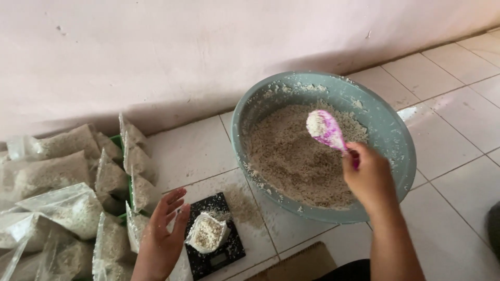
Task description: Scooping granular food material from a large basin into small plastic bags and weighing them on a digital scale.
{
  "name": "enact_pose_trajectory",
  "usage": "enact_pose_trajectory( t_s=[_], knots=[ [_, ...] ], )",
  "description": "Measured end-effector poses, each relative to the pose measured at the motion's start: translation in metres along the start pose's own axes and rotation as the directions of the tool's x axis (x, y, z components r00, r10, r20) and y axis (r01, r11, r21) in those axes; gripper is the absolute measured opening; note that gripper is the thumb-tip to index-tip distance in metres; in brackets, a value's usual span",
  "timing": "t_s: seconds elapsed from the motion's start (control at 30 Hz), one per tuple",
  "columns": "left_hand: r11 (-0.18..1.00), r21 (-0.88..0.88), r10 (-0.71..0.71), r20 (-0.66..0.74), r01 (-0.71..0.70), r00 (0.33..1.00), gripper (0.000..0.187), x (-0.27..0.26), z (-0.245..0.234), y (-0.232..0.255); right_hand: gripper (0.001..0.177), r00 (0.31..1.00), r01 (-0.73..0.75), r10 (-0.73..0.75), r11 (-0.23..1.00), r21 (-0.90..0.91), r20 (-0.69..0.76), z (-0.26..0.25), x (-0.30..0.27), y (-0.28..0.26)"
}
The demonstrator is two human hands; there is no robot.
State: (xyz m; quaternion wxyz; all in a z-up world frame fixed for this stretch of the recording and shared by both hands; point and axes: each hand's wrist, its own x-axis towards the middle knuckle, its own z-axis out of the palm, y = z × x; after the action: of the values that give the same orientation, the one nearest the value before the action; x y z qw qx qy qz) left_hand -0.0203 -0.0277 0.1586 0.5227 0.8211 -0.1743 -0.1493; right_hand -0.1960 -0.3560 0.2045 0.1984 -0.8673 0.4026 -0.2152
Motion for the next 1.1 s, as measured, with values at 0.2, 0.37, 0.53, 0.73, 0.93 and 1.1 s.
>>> enact_pose_trajectory(
  t_s=[0.2, 0.37, 0.53, 0.73, 0.93, 1.1],
  knots=[
    [1.0, 0.017, -0.018, 0.003, 0.018, 1.0, 0.041, 0.0, 0.003, 0.005, 0.016, 0.995, 0.077, -0.052, 0.936, -0.343, 0.08, 0.048, 0.014, 0.032],
    [0.999, -0.011, -0.038, 0.012, 0.038, 0.999, 0.043, -0.004, 0.0, 0.01, 0.018, 0.997, 0.051, -0.035, 0.971, -0.233, 0.07, 0.025, 0.006, 0.012],
    [0.999, -0.025, 0.045, -0.033, -0.046, 0.998, 0.042, -0.006, -0.004, 0.004, 0.032, 0.993, 0.084, -0.071, 0.987, -0.139, 0.096, 0.021, -0.006, 0.002],
    [0.995, -0.103, -0.013, -0.029, 0.01, 0.999, 0.043, -0.01, -0.018, -0.016, 0.027, 0.969, 0.226, -0.235, 0.967, 0.12, 0.072, 0.014, -0.041, -0.04],
    [0.964, 0.02, -0.264, 0.054, 0.263, 0.963, 0.052, -0.018, -0.03, -0.022, 0.024, 0.926, 0.215, -0.257, 0.961, 0.173, 0.276, 0.009, -0.092, -0.098],
    [0.909, 0.232, -0.395, 0.22, 0.346, 0.892, 0.063, -0.025, -0.039, -0.006, 0.019, 0.832, 0.474, -0.479, 0.876, 0.089, 0.281, 0.018, -0.118, -0.119]
  ],
)
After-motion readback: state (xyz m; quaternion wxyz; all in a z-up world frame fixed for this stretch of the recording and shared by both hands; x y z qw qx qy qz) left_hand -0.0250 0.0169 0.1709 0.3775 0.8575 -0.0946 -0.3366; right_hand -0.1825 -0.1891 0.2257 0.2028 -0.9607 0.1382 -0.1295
